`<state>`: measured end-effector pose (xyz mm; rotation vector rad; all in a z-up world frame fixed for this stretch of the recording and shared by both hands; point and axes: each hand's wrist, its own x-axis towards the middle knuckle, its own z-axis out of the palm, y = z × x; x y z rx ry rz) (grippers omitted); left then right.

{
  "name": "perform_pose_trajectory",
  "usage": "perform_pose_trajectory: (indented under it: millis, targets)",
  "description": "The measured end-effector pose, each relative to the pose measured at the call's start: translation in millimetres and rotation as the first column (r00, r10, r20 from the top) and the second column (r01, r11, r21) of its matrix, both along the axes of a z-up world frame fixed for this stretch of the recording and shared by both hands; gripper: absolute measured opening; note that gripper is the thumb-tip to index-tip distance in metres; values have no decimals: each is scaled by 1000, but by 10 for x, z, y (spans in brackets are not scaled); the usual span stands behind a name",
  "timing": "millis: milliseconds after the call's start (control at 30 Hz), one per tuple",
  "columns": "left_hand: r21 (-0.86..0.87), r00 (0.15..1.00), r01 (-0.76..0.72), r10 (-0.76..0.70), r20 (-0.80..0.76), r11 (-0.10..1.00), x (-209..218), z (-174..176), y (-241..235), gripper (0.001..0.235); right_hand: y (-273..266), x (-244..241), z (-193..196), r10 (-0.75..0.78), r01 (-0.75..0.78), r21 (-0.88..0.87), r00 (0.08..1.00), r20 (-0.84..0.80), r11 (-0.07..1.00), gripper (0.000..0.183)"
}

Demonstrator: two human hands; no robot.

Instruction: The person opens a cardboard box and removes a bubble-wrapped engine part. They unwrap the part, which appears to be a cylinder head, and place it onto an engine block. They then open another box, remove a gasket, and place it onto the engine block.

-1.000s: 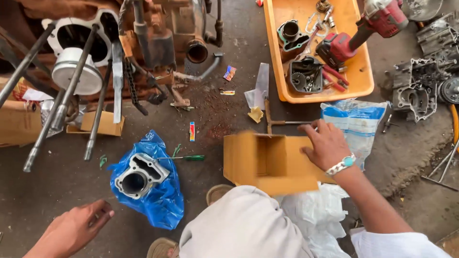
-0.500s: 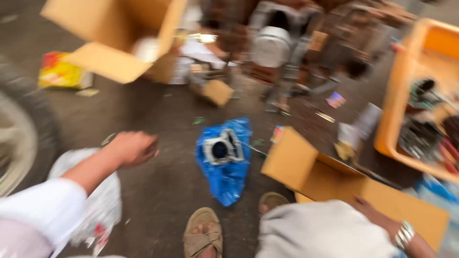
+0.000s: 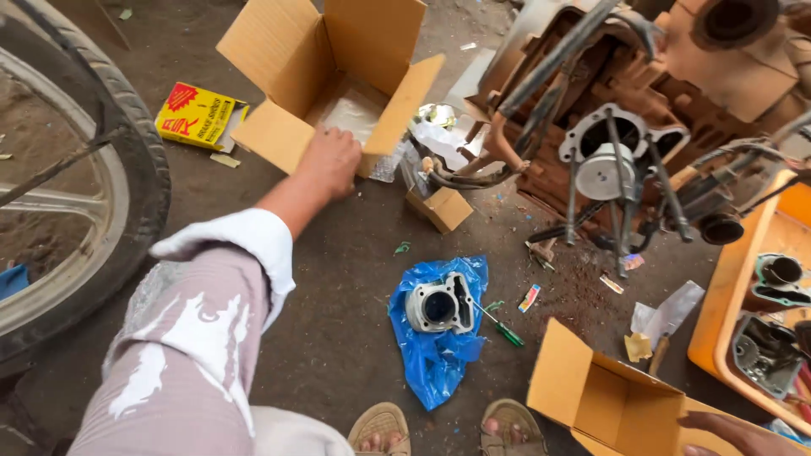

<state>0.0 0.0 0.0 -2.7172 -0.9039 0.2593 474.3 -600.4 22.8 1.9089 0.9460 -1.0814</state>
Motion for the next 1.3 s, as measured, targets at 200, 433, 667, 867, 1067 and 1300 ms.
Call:
perform_pose_trajectory:
  millis: [200,433,667,867,1067,1300]
  targets:
    - [159,981,122,-143,134,980,-554,136,-772,19,-97,871,-522,363,-340,248,931,-52,907,67]
    - [-416,922,-85,-86,-377,905,-1391,695,-1459,53,-89,1364,-807,727,-616,556,686,31,558,69]
    - [-841,907,-371,-39,-419,395,-1335,298,-597,92,1122,-868,373,857,-708,613,507,94,351,71]
    - [-544,907,-421,321,-273,726,-901,-689,-510,79,1673,-2694,656,891,-815,363,390,-234,452,46]
    - [-542,866,-471,482,-135,696,-1014,-1126,-527,86,1377,-2913,409,871,-610,628,262,-416,483,52]
    - [-602,942,-226,329,65,766,-1055,339,-341,42,1721,-3195,744,881,-711,527,324,-344,467,50]
